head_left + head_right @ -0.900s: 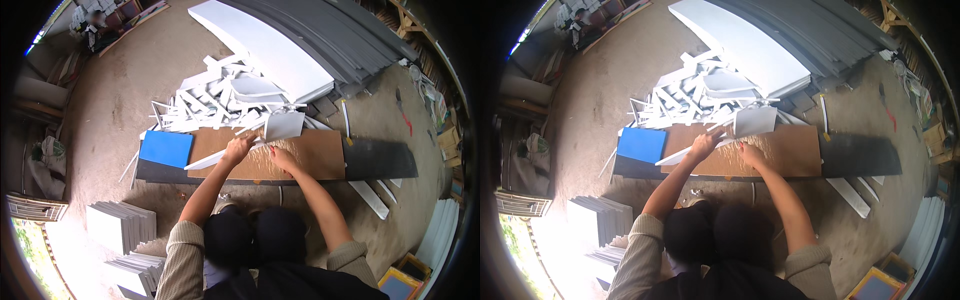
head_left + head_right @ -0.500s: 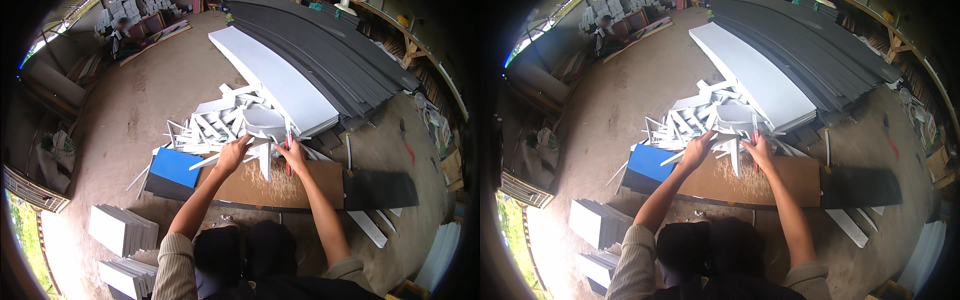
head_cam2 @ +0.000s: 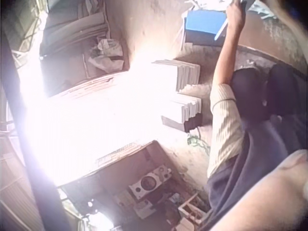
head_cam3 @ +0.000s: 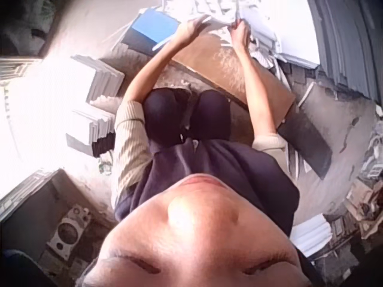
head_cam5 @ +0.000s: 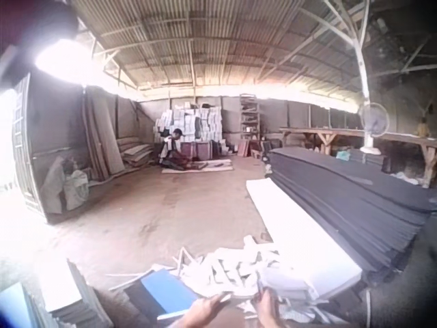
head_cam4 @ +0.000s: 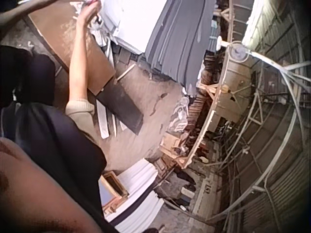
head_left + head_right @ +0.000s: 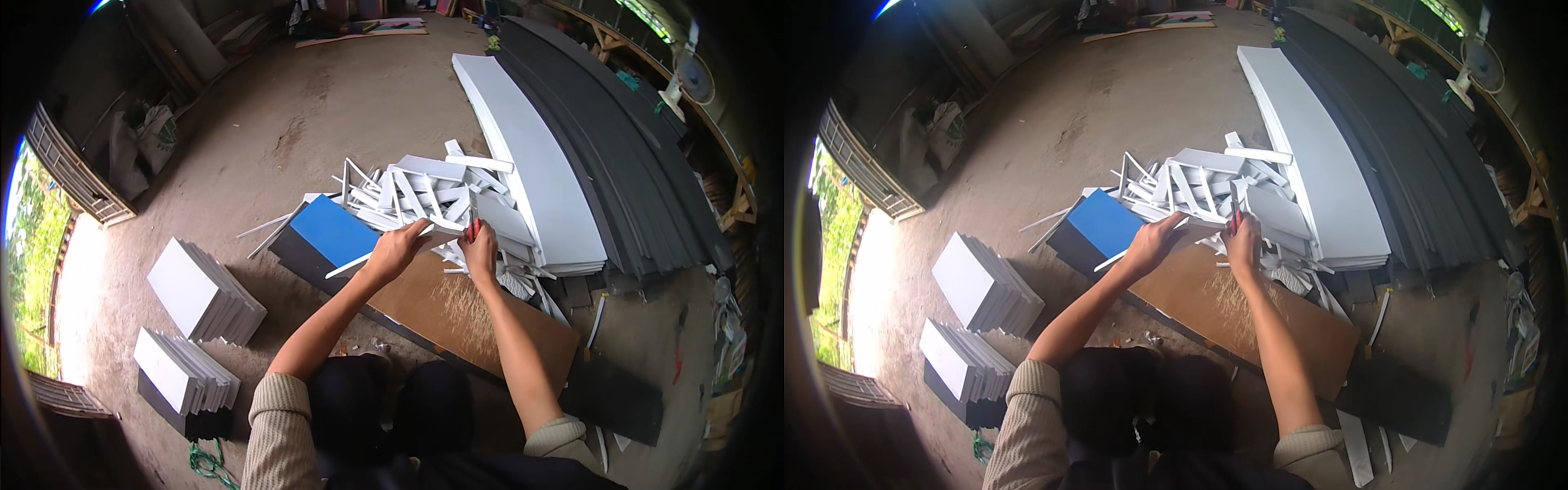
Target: The person stacks white rectangular panels on the floor, aligns them, and then uses a green rope to tie the stack into a bundle. The person also handles a blue panel and a utility knife during the process.
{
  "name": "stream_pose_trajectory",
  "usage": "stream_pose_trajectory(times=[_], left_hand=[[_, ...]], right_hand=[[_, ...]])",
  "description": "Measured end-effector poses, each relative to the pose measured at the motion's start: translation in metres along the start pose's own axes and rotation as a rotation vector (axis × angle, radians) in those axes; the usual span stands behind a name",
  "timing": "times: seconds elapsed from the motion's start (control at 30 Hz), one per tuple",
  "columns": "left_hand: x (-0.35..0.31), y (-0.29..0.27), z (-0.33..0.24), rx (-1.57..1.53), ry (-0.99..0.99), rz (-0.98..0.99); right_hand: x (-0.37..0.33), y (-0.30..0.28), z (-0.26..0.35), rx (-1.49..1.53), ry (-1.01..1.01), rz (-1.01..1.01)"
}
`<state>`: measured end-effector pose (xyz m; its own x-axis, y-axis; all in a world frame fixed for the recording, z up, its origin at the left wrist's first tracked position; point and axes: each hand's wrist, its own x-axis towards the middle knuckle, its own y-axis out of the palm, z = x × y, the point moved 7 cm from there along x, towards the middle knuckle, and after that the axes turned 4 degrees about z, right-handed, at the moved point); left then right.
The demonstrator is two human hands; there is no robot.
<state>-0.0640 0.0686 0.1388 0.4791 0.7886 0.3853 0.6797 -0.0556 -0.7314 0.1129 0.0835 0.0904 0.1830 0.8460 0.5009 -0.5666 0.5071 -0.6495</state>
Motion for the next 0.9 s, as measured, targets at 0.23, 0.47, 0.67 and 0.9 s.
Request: stream_pose_trajectory(times=[0.23,0.47,0.67,0.9], left_hand=[[-0.036,-0.049,0.002,-0.041,-0.068,-0.113],[-0.055,-0.077,-0.014,-0.189,-0.099,-0.135],[-0.079,-0.094,0.018,-0.277,-0.107,-0.276],[-0.100,-0.111,0.037,-0.263,-0.125,-0.326]], right_hand=[[0.013,-0.007,0.027,0.077,0.108,-0.017],[0.061,-0.069,-0.036,0.277,0.232,-0.121],[0.045,-0.049,0.089,0.280,0.092,0.219],[-0.012,0.019,0.186,0.558,-0.071,0.660]])
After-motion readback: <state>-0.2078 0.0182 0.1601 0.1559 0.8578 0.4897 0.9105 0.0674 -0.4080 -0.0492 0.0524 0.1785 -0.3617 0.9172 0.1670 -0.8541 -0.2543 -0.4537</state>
